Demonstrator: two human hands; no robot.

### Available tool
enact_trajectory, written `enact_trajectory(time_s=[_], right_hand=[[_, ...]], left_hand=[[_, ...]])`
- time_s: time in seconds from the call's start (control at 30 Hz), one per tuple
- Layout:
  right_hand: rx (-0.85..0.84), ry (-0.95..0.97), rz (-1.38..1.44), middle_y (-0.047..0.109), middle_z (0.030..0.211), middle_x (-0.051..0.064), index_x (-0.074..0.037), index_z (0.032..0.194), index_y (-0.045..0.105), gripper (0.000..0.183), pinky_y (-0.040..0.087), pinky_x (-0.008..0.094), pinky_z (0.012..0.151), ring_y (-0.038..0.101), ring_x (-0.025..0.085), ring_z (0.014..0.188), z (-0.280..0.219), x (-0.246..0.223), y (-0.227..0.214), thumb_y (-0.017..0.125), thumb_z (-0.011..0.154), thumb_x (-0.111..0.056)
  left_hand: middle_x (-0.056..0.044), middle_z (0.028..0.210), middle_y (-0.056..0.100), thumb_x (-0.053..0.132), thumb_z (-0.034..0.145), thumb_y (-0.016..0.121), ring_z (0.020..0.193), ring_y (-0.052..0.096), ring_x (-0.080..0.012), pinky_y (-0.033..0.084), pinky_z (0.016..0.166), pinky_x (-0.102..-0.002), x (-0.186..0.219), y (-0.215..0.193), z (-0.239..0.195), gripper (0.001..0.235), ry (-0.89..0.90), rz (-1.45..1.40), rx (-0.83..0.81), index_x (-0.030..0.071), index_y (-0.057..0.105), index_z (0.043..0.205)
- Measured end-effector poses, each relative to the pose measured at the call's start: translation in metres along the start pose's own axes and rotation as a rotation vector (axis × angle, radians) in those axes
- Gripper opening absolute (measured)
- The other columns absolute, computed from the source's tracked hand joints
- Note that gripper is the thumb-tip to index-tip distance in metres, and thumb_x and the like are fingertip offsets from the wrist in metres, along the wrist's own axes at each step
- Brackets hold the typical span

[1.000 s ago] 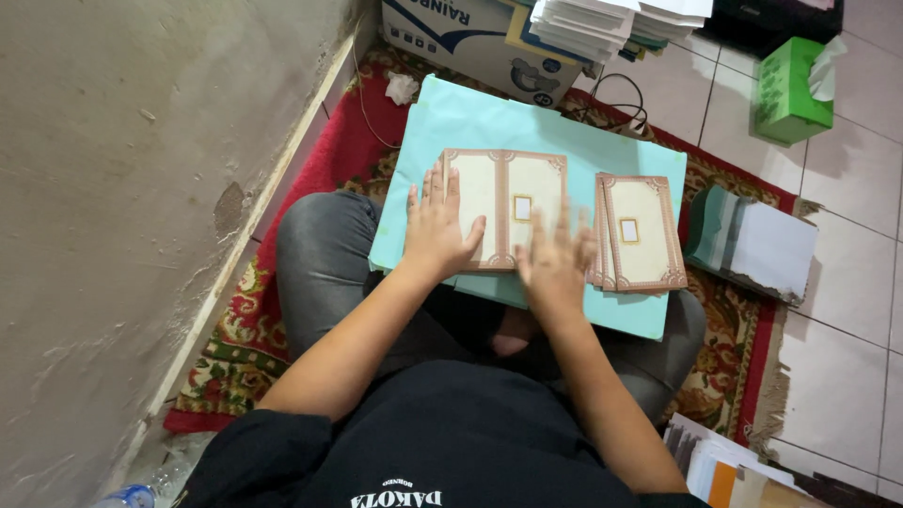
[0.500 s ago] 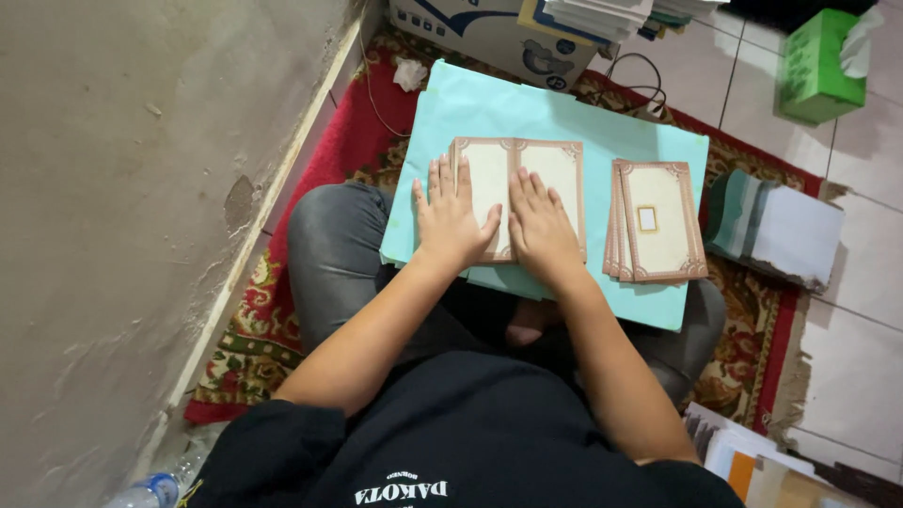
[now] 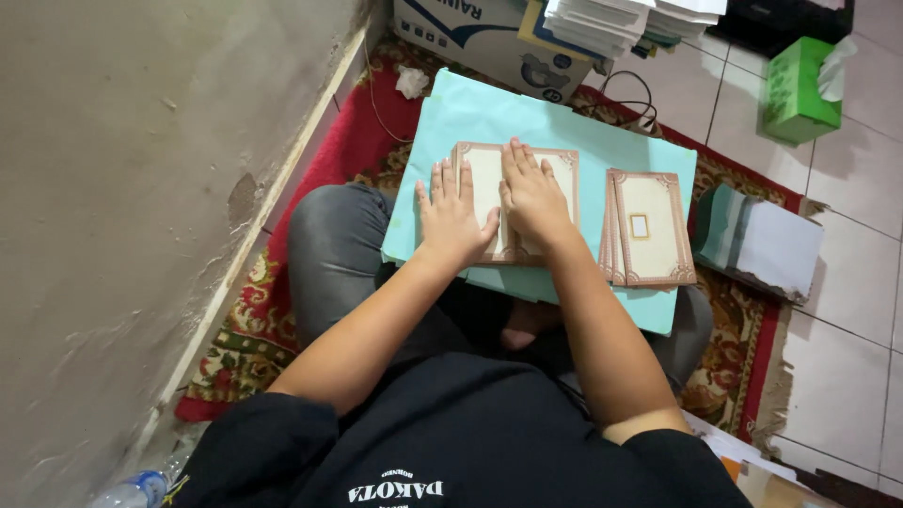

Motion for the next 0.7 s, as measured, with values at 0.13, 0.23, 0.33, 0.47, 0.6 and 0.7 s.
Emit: enact_trajectory(time_s=[0.13, 0.23, 0.33, 0.47, 0.6, 0.7], right_hand=[[0.026, 0.014, -0.02, 0.03, 0.167, 0.019, -0.005, 0.162, 0.03, 0.063, 0.029, 0.057, 0.118, 0.033, 0.034, 0.152, -0.039, -0.029, -0.021, 0.04, 0.105, -0.03], [0.019, -0.012, 0.025, 0.028, 0.167, 0.021, -0.003, 0.162, 0.029, 0.063, 0.029, 0.057, 0.118, 0.034, 0.037, 0.151, -0.077, -0.039, -0.015, 0.039, 0.106, -0.029], [0.126, -0.072, -0.114, 0.035, 0.164, 0.022, -0.002, 0.158, 0.036, 0.065, 0.04, 0.051, 0.112, 0.043, 0.036, 0.145, -0.094, -0.039, -0.003, 0.048, 0.1, -0.028], [0.145, -0.067, -0.052, 0.035, 0.164, 0.022, -0.003, 0.16, 0.034, 0.064, 0.038, 0.051, 0.112, 0.041, 0.038, 0.147, -0.069, -0.028, -0.002, 0.045, 0.101, -0.027], [0.22, 0.019, 0.021, 0.044, 0.155, 0.03, 0.002, 0.157, 0.037, 0.057, 0.038, 0.056, 0.111, 0.047, 0.044, 0.139, -0.044, 0.01, 0.007, 0.044, 0.104, -0.018], [0.235, 0.091, -0.014, 0.042, 0.16, 0.022, -0.002, 0.158, 0.038, 0.059, 0.031, 0.05, 0.116, 0.041, 0.038, 0.147, -0.048, 0.03, 0.005, 0.04, 0.104, -0.025]], left_hand=[[-0.033, 0.155, 0.036, 0.06, 0.086, 0.054, 0.148, 0.033, -0.0466, 0.02, 0.114, -0.072, -0.002, 0.003, -0.001, 0.092, 0.004, 0.008, 0.012, 0.002, 0.034, 0.155], [-0.032, 0.155, 0.037, 0.059, 0.087, 0.053, 0.148, 0.034, -0.0465, 0.021, 0.114, -0.072, -0.002, -0.001, -0.002, 0.091, 0.007, -0.007, -0.001, 0.002, 0.033, 0.156], [-0.034, 0.153, 0.039, 0.057, 0.087, 0.054, 0.146, 0.037, -0.0475, 0.025, 0.113, -0.071, -0.001, -0.007, -0.002, 0.089, 0.025, -0.011, 0.018, 0.001, 0.037, 0.154], [-0.033, 0.154, 0.038, 0.058, 0.087, 0.052, 0.146, 0.037, -0.047, 0.025, 0.113, -0.07, -0.003, -0.004, -0.001, 0.089, 0.024, 0.004, 0.01, 0.002, 0.037, 0.154], [-0.033, 0.153, 0.039, 0.058, 0.087, 0.052, 0.145, 0.038, -0.047, 0.025, 0.112, -0.071, -0.002, -0.007, -0.003, 0.088, 0.026, -0.008, -0.005, 0.003, 0.037, 0.154], [-0.035, 0.16, 0.027, 0.058, 0.088, 0.056, 0.152, 0.016, -0.0522, 0.012, 0.115, -0.073, 0.0, -0.022, -0.006, 0.088, 0.036, 0.006, 0.036, 0.004, 0.038, 0.155]])
Point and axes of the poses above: each hand's wrist, its own z-axis towards the middle knuckle, its own y-axis out of the palm, x = y × z, the point moved 2 cm from there along z, towards the middle knuckle
